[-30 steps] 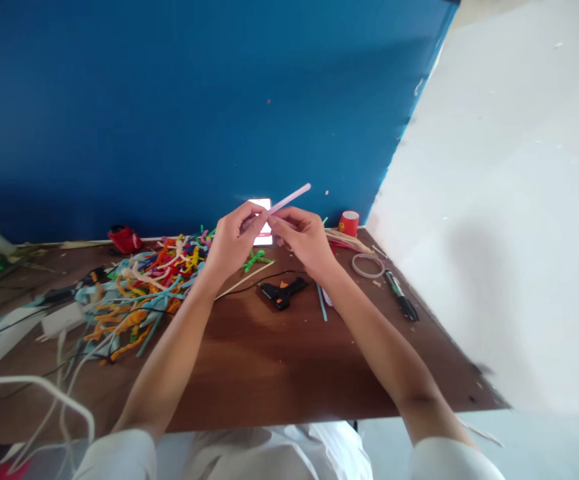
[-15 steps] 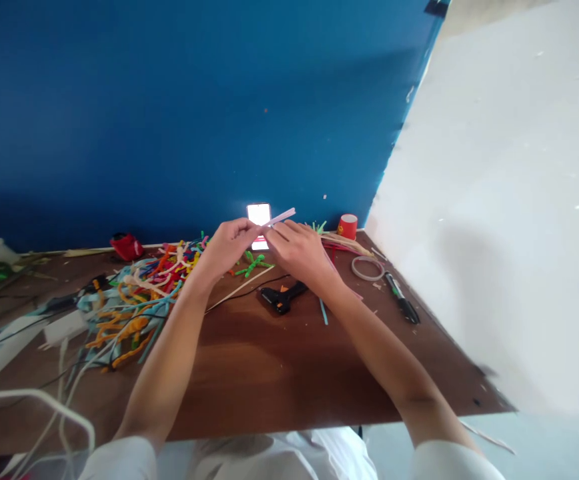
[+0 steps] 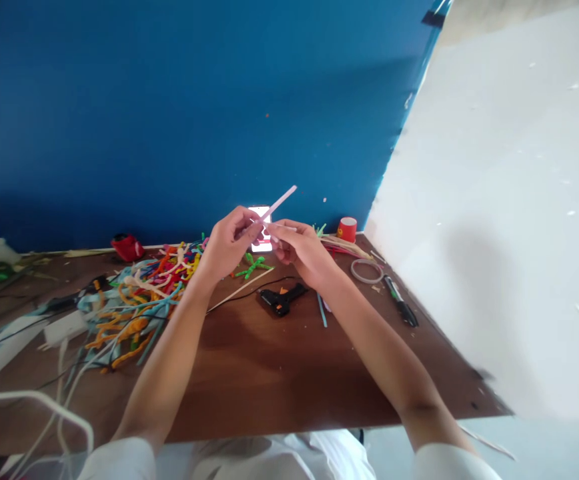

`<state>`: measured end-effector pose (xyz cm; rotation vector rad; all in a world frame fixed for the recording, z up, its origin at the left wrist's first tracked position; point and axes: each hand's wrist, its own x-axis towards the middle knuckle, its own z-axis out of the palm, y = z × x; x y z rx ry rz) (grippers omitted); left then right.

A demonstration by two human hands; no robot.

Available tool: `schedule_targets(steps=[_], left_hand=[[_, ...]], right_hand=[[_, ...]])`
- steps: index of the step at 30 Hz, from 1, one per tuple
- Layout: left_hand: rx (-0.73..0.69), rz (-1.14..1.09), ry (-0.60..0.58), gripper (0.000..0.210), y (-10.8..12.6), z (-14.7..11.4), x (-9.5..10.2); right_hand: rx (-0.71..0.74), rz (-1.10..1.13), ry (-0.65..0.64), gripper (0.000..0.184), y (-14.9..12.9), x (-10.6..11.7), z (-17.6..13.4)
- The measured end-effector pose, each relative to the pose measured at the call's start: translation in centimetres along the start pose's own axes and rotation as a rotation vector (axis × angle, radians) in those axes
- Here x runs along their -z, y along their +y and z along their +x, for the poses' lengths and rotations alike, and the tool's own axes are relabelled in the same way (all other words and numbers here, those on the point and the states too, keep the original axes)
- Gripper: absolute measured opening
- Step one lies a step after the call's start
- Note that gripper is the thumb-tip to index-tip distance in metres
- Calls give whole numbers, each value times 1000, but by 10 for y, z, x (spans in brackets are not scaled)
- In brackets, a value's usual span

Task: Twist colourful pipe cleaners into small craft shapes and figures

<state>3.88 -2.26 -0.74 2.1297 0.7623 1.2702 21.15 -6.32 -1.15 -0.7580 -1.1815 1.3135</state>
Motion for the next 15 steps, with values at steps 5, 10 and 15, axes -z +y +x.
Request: schedule_targets(steps=[5, 10, 15], left_hand=[[-9, -37, 12, 20, 2, -1, -5], [76, -179, -22, 27, 8, -1, -6], [298, -388, -53, 26, 15, -1, -5]], right_hand=[[-34, -13, 71, 30, 1, -2, 0], [148, -205, 108, 25, 6, 5, 3], [736, -951, 134, 18, 11, 17, 3]])
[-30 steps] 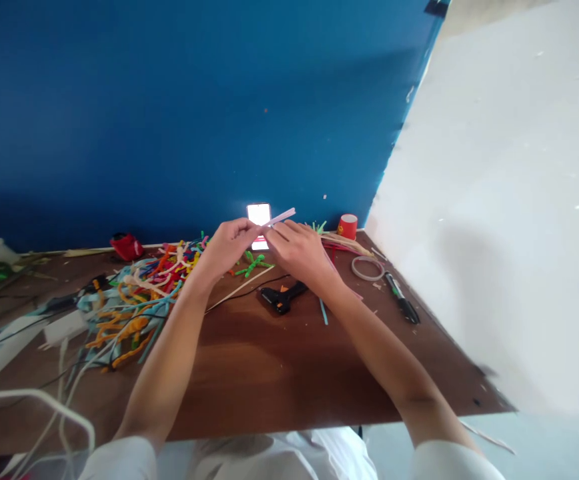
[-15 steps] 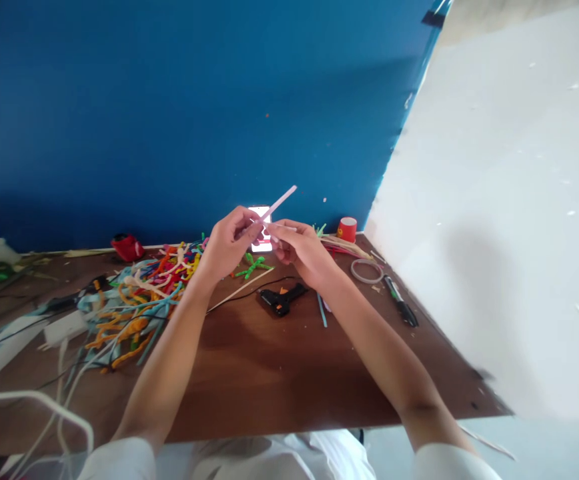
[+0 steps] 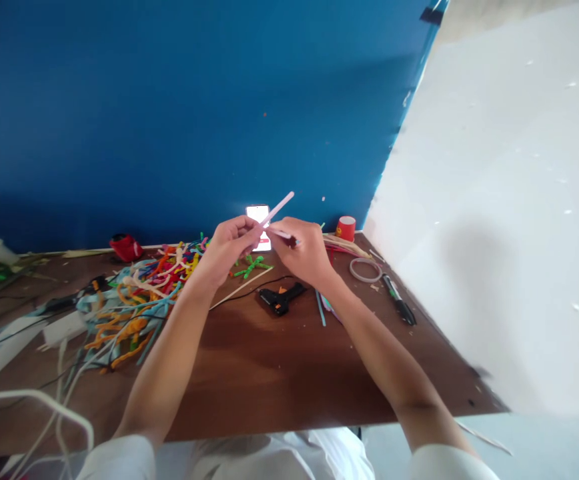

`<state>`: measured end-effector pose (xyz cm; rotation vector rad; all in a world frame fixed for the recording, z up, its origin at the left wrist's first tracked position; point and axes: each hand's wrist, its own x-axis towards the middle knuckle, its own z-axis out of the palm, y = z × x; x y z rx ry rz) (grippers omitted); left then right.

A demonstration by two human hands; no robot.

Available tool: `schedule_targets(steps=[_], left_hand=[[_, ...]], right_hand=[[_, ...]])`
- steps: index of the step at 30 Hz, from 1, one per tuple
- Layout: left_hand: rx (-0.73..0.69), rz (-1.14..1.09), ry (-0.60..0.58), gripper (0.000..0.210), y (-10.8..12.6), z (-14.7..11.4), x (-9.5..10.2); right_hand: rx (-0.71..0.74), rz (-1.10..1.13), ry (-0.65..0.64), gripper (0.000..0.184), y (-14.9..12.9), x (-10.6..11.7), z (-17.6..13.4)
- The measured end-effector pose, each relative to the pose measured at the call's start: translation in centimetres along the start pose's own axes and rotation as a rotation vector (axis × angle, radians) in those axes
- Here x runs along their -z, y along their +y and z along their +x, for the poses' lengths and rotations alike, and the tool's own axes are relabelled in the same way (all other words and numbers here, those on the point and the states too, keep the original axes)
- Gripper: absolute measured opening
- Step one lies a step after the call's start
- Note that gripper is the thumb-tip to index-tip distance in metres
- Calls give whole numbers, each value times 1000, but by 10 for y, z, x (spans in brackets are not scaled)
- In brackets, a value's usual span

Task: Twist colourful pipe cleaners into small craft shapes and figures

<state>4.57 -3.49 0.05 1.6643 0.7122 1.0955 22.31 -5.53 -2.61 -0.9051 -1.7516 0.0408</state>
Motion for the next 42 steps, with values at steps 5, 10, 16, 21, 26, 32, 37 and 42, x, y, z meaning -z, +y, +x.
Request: schedule_targets(steps=[5, 10, 16, 21, 26, 32, 37, 42], left_hand=[[182, -266, -98, 29, 3, -1, 0], [21, -119, 11, 25, 4, -2, -4], [-272, 166, 66, 21, -1, 1, 3], [-275, 289, 15, 19, -2, 1, 5], [-182, 296, 39, 19, 1, -3, -1], [87, 68, 85, 21, -1, -1, -3], [205, -108, 5, 35, -1, 2, 0], [25, 36, 62, 21, 2, -3, -2]], right_hand=[[491, -525, -4, 20, 14, 1, -5], [106, -65, 52, 23, 6, 2, 0], [-631, 791, -191, 44, -17, 14, 10], [-774, 867, -252, 35, -21, 15, 12], [-623, 674, -109, 16, -11, 3, 7], [-95, 73, -45, 14, 2, -8, -4], [454, -582, -57, 20, 13, -6, -6], [339, -448, -3, 21, 7, 0, -4]])
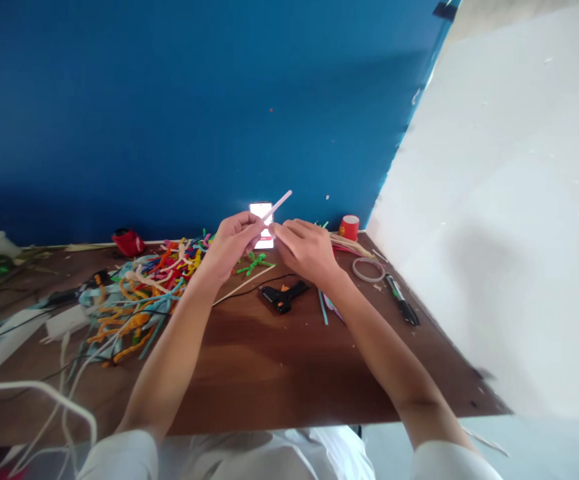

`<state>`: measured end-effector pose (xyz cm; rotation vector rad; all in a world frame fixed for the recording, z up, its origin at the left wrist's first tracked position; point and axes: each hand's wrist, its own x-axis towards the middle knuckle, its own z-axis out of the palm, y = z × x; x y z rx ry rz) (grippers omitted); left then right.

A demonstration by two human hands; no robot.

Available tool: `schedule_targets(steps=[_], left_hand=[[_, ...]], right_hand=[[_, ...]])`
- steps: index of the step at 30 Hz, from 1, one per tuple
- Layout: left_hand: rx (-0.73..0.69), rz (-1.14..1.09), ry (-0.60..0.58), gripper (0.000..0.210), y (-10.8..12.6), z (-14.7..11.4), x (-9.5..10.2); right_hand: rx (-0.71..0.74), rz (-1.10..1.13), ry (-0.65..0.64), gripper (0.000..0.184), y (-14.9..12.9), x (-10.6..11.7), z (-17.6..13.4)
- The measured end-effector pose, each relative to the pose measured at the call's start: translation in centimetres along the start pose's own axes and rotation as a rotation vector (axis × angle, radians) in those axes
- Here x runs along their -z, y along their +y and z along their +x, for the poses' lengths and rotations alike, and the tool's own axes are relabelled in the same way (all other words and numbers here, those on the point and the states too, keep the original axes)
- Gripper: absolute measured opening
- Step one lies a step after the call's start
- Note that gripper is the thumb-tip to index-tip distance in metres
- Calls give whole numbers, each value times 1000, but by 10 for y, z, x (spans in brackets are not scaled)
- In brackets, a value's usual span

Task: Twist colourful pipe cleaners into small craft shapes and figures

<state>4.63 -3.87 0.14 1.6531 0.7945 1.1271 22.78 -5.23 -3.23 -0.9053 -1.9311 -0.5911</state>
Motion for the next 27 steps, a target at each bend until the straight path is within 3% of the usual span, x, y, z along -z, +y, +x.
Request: schedule_targets(steps=[4, 8, 12, 16, 20, 23, 27], left_hand=[[-141, 139, -49, 28, 0, -4, -1], [-220, 225, -42, 27, 0, -4, 1], [-291, 394, 1, 24, 2, -3, 3], [-326, 502, 40, 21, 3, -3, 3], [-293, 479, 71, 18, 2, -5, 1], [-251, 417, 79, 16, 0, -5, -1], [-121, 217, 85, 18, -5, 0, -2]], right_hand=[[-363, 448, 4, 22, -10, 8, 9], [-725, 923, -109, 28, -14, 14, 17], [-880, 1156, -200, 35, -11, 15, 19], [-872, 1197, -295, 35, -9, 13, 16], [-810, 1090, -265, 29, -8, 11, 14], [-674, 819, -233, 26, -8, 8, 11], [-244, 200, -113, 22, -8, 3, 5]])
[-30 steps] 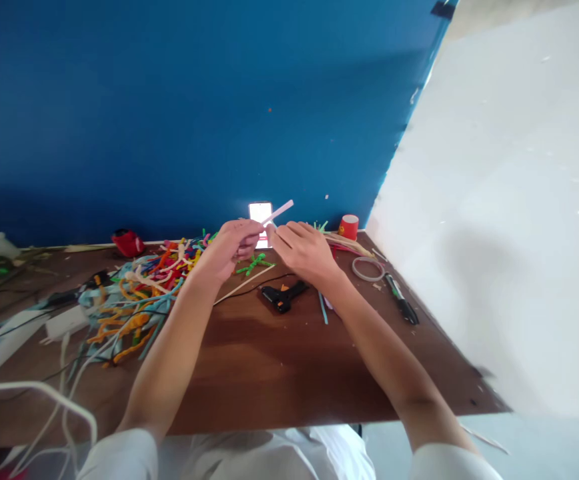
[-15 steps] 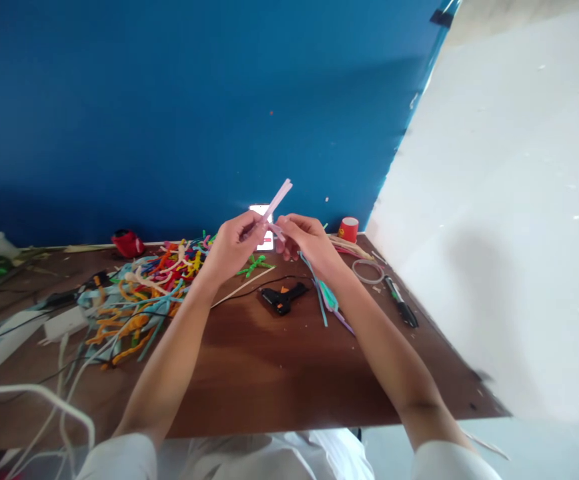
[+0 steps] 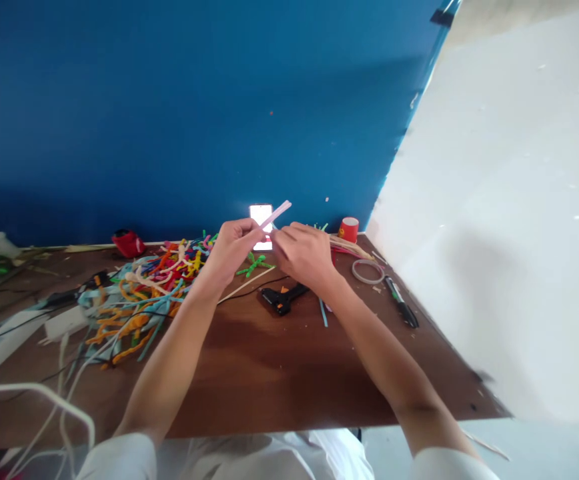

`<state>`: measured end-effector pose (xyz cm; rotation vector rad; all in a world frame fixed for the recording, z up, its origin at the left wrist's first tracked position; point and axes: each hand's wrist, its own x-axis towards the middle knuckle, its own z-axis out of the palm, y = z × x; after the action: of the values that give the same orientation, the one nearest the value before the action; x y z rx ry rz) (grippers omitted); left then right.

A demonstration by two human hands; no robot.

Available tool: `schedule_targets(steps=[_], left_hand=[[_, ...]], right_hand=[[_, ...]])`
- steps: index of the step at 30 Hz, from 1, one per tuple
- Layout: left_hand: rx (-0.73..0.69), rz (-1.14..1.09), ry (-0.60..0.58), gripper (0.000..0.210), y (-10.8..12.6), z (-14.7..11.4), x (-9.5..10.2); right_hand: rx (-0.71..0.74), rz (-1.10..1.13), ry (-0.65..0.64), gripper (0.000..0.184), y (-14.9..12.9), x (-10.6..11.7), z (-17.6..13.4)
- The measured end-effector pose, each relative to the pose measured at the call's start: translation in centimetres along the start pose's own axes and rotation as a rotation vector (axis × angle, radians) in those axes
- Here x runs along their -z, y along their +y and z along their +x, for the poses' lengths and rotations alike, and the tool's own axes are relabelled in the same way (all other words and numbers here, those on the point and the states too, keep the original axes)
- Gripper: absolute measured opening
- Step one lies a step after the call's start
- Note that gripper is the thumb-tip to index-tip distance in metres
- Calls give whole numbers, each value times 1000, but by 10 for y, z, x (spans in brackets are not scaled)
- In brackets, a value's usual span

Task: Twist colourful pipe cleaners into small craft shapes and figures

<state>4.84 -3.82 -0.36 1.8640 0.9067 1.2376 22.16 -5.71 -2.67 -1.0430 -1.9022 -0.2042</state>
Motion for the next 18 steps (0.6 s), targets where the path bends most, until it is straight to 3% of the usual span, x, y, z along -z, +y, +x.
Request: schedule_targets(steps=[3, 5, 7, 10, 15, 18], left_hand=[[189, -223, -54, 21, 0, 3, 0], [250, -328, -90, 22, 2, 3, 0], [204, -344, -77, 22, 5, 1, -1], [68, -285, -49, 22, 6, -1, -2], [-29, -125, -35, 24, 4, -3, 1], [-75, -41, -21, 23, 5, -2, 4]], right_hand=[[211, -340, 75, 22, 2, -4, -4], [231, -393, 109, 24, 3, -6, -4], [174, -338, 158, 26, 2, -6, -3], [-15, -50, 162, 30, -2, -3, 1], [-464, 663, -41, 49, -9, 6, 8], [-590, 906, -139, 45, -10, 9, 9]])
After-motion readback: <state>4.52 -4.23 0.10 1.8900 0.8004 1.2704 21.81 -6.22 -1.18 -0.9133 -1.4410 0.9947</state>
